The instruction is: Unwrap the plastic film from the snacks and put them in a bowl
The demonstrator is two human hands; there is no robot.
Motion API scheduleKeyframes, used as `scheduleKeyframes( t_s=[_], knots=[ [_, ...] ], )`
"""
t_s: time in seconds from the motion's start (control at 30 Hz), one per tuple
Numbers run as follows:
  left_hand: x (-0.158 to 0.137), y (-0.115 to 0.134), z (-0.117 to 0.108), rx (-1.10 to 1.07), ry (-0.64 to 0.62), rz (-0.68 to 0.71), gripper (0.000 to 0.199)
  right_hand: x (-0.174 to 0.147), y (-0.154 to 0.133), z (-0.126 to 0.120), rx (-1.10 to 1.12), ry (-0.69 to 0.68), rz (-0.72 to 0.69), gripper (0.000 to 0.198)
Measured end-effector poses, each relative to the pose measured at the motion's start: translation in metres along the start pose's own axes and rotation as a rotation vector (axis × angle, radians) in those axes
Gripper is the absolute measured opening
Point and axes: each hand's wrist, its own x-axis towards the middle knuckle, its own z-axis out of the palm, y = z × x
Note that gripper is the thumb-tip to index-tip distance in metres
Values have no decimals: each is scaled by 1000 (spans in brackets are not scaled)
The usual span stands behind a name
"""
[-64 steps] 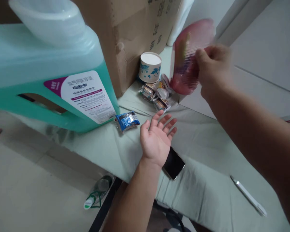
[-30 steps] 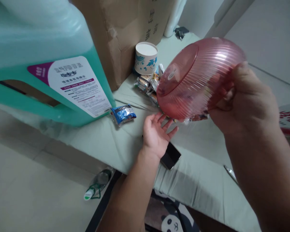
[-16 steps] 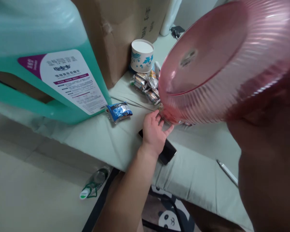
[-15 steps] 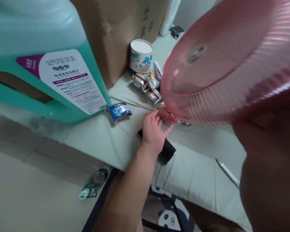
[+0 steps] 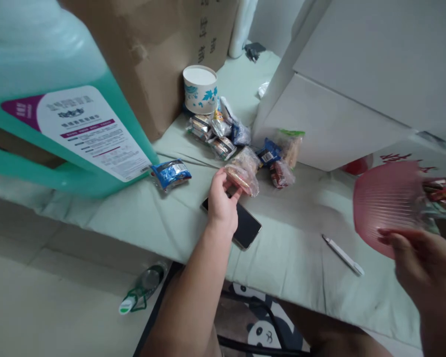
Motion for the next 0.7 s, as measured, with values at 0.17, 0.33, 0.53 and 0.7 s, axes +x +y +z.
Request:
scheduleKeyframes(
  t_s=[0.17, 0.33, 0.53, 0.7],
  knots=[
    [1, -3, -1, 78, -46, 27, 13, 14, 31, 40, -57, 99, -122, 24],
    [6, -6, -8, 152, -32, 93, 36, 16, 55, 78, -203, 104, -198, 38],
    [16, -2, -16, 219, -6, 254, 43, 2, 9, 68, -160, 205, -475, 30],
    [15, 5, -18, 190, 21, 383, 36, 9, -87, 55, 331, 146, -782, 9]
  ],
)
